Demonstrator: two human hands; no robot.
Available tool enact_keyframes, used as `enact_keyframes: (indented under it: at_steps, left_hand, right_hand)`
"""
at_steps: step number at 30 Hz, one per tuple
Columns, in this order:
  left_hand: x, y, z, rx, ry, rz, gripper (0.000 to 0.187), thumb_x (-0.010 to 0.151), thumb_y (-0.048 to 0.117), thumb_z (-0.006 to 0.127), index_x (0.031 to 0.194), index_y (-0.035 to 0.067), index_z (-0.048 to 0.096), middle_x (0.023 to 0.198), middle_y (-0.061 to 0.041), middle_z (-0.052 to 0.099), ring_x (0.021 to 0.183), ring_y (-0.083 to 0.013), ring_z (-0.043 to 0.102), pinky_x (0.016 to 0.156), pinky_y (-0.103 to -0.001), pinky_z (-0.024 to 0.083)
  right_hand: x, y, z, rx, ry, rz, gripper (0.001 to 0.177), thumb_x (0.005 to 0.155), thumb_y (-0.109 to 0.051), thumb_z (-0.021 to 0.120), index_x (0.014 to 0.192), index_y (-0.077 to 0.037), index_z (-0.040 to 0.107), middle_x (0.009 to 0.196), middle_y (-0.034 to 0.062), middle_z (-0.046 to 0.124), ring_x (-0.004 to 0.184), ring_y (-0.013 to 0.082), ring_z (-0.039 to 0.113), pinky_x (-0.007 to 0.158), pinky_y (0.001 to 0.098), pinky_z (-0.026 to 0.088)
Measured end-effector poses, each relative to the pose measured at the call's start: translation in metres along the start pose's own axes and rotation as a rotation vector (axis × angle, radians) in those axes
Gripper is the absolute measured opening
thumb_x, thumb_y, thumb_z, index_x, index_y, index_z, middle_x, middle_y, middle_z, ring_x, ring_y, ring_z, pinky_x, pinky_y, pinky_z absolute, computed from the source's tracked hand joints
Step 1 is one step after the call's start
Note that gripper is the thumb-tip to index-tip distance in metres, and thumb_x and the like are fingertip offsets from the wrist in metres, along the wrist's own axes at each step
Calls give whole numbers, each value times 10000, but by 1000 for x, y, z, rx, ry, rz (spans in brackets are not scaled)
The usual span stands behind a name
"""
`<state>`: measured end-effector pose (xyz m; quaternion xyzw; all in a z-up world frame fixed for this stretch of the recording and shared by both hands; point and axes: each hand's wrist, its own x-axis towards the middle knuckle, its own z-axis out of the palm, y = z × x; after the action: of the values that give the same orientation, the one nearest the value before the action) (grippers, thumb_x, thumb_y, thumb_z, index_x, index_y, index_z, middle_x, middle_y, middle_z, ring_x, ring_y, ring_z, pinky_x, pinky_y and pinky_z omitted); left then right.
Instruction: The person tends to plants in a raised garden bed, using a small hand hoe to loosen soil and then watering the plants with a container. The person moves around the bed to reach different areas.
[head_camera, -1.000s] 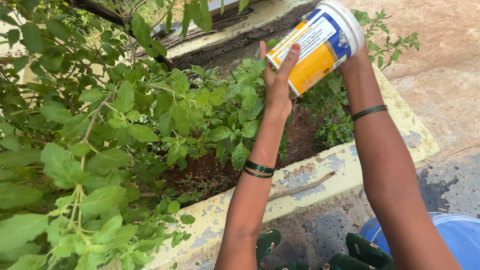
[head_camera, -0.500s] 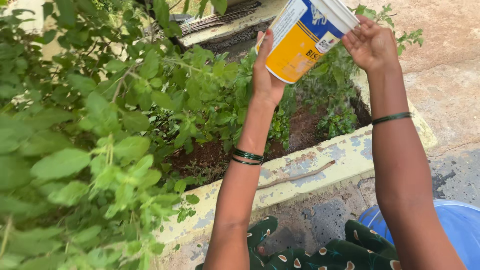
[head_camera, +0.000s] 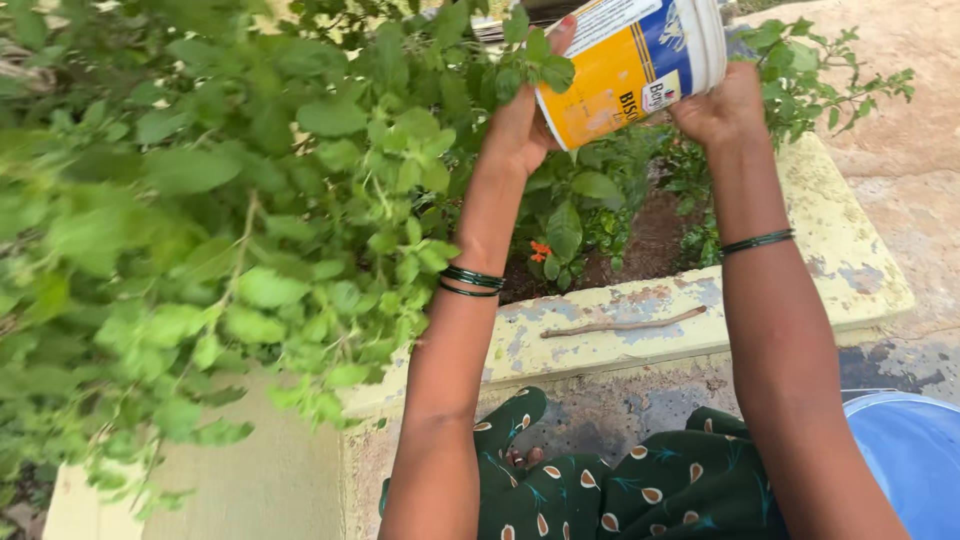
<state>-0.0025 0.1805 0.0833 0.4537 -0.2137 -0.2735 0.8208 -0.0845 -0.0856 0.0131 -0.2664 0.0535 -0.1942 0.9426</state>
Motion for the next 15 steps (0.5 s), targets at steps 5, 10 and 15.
enact_keyframes:
  at_steps: [5,10,15]
  left_hand:
    - [-28,44,-31,121,145,-20,913,707,588,784,1439,112,517,1259,-129,652,1144,-270,662,733,-543,636]
    - [-37,63,-40,63,103,78,802,790,571,736,1402,78,579,1305,-124,663,1169,-283,670,733,-515,622]
    - [-22,47,-64,-164,-38,162,772,877,542,706,1473,97,498,1368,-164,622,1207,-320,657,929,-516,605]
  right_hand:
    - [6,53,40,-40,35,27,304,1051,-55,453,1200,86,677,1114,206,737,952,244,752,841,364,672]
    - [-3,67,75,-226,90,23,210,1030,55,467,1138,105,641,1097,234,725,949,263,747,834,339,665]
    - [-39,55,102,-503,5,31,143,1049,22,453,1167,67,521,1099,170,655,1070,276,727,953,360,615]
